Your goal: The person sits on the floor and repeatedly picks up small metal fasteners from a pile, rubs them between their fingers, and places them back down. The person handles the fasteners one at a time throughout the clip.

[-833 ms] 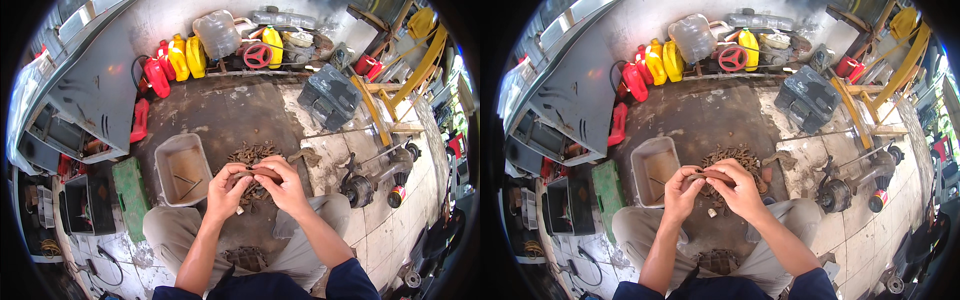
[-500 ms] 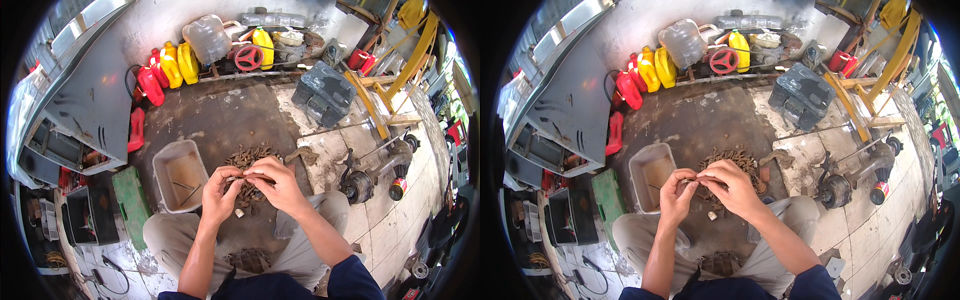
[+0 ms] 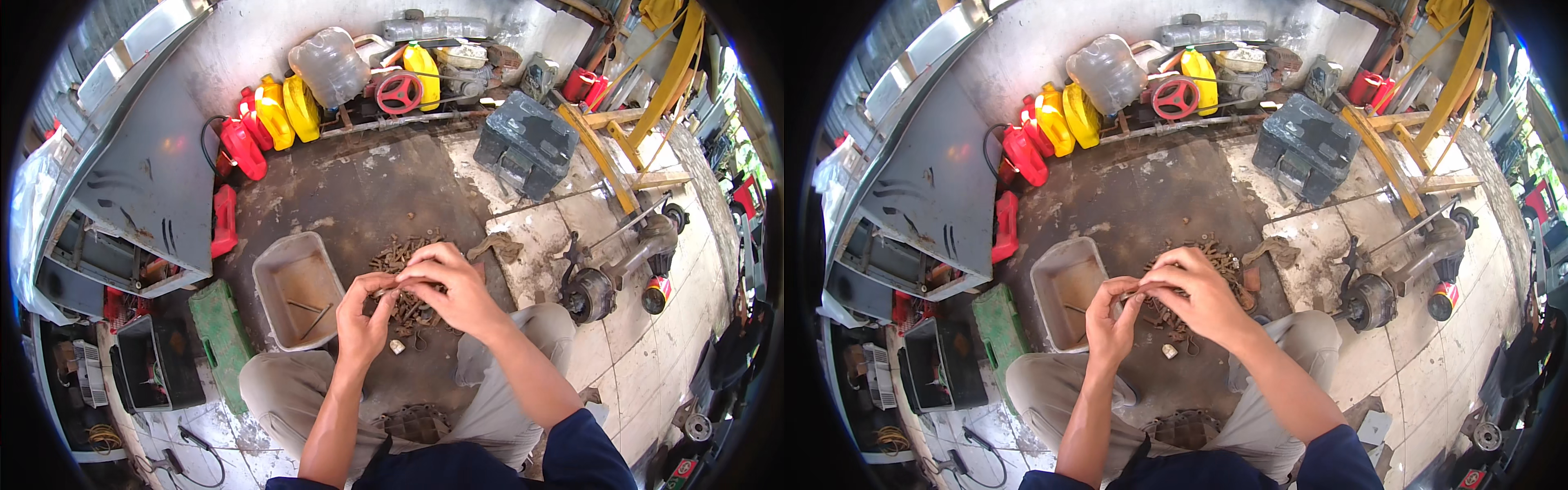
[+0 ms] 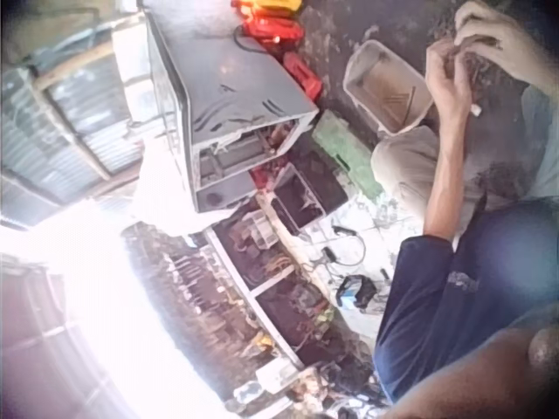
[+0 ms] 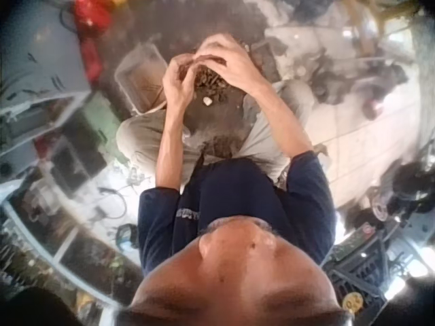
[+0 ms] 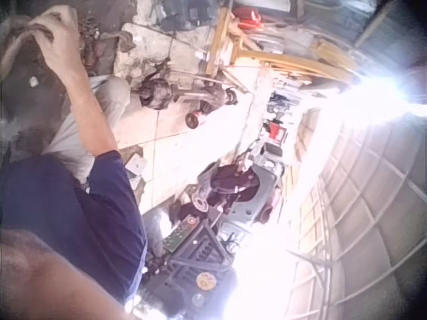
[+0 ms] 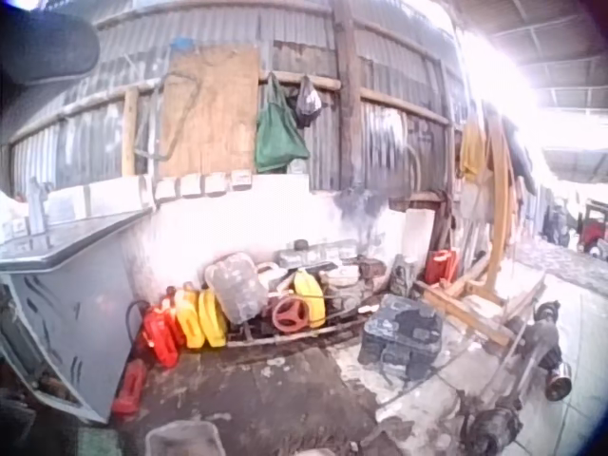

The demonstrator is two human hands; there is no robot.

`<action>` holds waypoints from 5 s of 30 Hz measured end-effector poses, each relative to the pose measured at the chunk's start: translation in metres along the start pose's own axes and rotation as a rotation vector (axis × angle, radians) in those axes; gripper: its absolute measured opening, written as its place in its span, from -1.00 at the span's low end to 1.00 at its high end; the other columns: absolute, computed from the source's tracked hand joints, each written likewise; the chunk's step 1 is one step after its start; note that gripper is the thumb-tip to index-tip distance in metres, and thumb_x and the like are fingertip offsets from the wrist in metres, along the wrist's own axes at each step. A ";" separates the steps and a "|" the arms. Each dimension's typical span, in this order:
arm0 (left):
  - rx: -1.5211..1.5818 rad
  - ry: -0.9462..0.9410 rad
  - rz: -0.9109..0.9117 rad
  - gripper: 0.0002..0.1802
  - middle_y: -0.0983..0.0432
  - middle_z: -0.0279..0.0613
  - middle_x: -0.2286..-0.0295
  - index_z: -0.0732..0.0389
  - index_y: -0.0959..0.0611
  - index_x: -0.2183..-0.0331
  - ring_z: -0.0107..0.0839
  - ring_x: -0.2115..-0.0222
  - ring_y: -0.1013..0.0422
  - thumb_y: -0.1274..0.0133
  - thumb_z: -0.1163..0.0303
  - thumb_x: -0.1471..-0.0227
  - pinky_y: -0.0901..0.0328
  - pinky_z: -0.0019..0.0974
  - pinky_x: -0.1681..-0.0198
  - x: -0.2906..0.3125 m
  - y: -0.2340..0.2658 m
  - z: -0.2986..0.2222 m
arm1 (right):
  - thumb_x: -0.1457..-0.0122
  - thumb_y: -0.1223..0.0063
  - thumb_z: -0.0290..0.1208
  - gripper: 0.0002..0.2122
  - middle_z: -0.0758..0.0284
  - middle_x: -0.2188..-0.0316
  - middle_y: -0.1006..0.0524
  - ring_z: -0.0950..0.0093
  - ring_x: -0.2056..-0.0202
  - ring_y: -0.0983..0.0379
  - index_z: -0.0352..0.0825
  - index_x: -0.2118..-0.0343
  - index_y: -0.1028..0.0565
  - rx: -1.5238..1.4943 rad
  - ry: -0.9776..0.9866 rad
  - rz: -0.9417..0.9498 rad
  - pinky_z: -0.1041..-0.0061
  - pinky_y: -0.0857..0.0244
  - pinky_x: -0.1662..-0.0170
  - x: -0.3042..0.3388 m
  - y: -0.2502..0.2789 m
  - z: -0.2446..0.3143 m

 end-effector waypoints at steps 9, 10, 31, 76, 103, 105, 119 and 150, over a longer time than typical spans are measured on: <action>-0.124 -0.078 -0.075 -0.76 -0.55 -0.06 0.17 0.29 -0.52 0.26 -0.26 0.20 -0.51 -0.17 0.65 0.01 -0.37 -0.31 0.11 0.000 0.003 -0.020 | -0.15 -0.16 -0.64 -0.68 0.23 0.15 -0.54 0.39 0.18 -0.54 -0.34 0.02 -0.51 -0.183 -0.209 -0.202 0.49 -0.42 0.12 0.006 0.003 -0.001; -0.133 -0.091 -0.091 -0.77 -0.55 -0.07 0.17 0.28 -0.52 0.26 -0.29 0.19 -0.51 -0.16 0.67 0.00 -0.37 -0.31 0.10 -0.001 0.004 -0.024 | -0.14 -0.17 -0.64 -0.69 0.24 0.15 -0.54 0.40 0.18 -0.53 -0.34 0.03 -0.52 -0.132 -0.115 -0.188 0.50 -0.43 0.13 0.006 0.002 0.007; 0.012 -0.088 -0.219 -0.76 -0.55 -0.03 0.16 0.28 -0.51 0.28 -0.24 0.14 -0.51 -0.15 0.71 0.02 -0.39 -0.27 0.09 0.000 0.007 -0.014 | -0.10 -0.22 -0.57 -0.73 0.36 0.29 -0.53 0.43 0.43 -0.55 -0.20 0.11 -0.60 0.054 0.059 -0.165 0.48 -0.46 0.41 0.011 -0.022 0.032; -0.104 -0.038 -0.126 -0.78 -0.42 -0.14 0.13 0.36 -0.52 0.20 -0.46 0.16 -0.44 -0.03 0.77 -0.08 -0.36 -0.44 0.10 0.001 -0.001 -0.012 | -0.12 -0.22 -0.50 -0.79 0.38 0.34 -0.51 0.44 0.47 -0.55 -0.19 0.15 -0.59 0.236 0.094 -0.182 0.48 -0.45 0.46 0.011 -0.015 0.035; 0.277 0.171 -0.023 -0.83 -0.34 -0.04 -0.07 0.40 -0.58 0.16 -0.39 0.02 -0.41 -0.06 0.61 -0.18 -0.39 -0.34 0.01 0.003 -0.008 0.004 | -0.15 -0.20 -0.49 -0.83 0.36 0.34 -0.52 0.41 0.46 -0.57 -0.21 0.18 -0.60 0.139 -0.029 -0.176 0.46 -0.47 0.43 0.013 -0.011 0.021; 0.288 0.187 -0.025 -0.82 -0.32 -0.05 -0.08 0.39 -0.57 0.15 -0.41 0.03 -0.41 -0.05 0.61 -0.18 -0.39 -0.35 0.00 0.004 -0.009 0.005 | -0.15 -0.19 -0.49 -0.83 0.35 0.35 -0.53 0.40 0.46 -0.57 -0.22 0.18 -0.60 0.184 0.003 -0.173 0.46 -0.47 0.43 0.013 -0.012 0.025; 0.397 0.226 -0.102 -0.86 -0.28 -0.20 -0.09 0.29 -0.59 0.17 -0.44 -0.02 -0.34 -0.02 0.60 -0.21 -0.31 -0.28 -0.09 0.009 -0.012 0.013 | -0.18 -0.17 -0.51 -0.82 0.32 0.33 -0.53 0.41 0.45 -0.57 -0.29 0.14 -0.59 0.035 -0.072 -0.214 0.47 -0.45 0.42 0.017 -0.019 0.016; 0.212 0.129 -0.169 -0.84 -0.45 0.01 0.04 0.38 -0.59 0.22 -0.37 0.11 -0.47 -0.15 0.59 -0.12 -0.40 -0.37 0.10 0.008 -0.016 0.018 | -0.22 -0.13 -0.53 -0.81 0.25 0.30 -0.54 0.42 0.39 -0.57 -0.38 0.12 -0.57 -0.161 -0.134 -0.258 0.48 -0.42 0.34 0.015 -0.022 -0.004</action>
Point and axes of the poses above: each hand's wrist, its own x-axis away from the middle knuckle, its own y-axis out of the back of the hand, z = x × y, the point moved 6 cm from there along -x, towards the middle knuckle
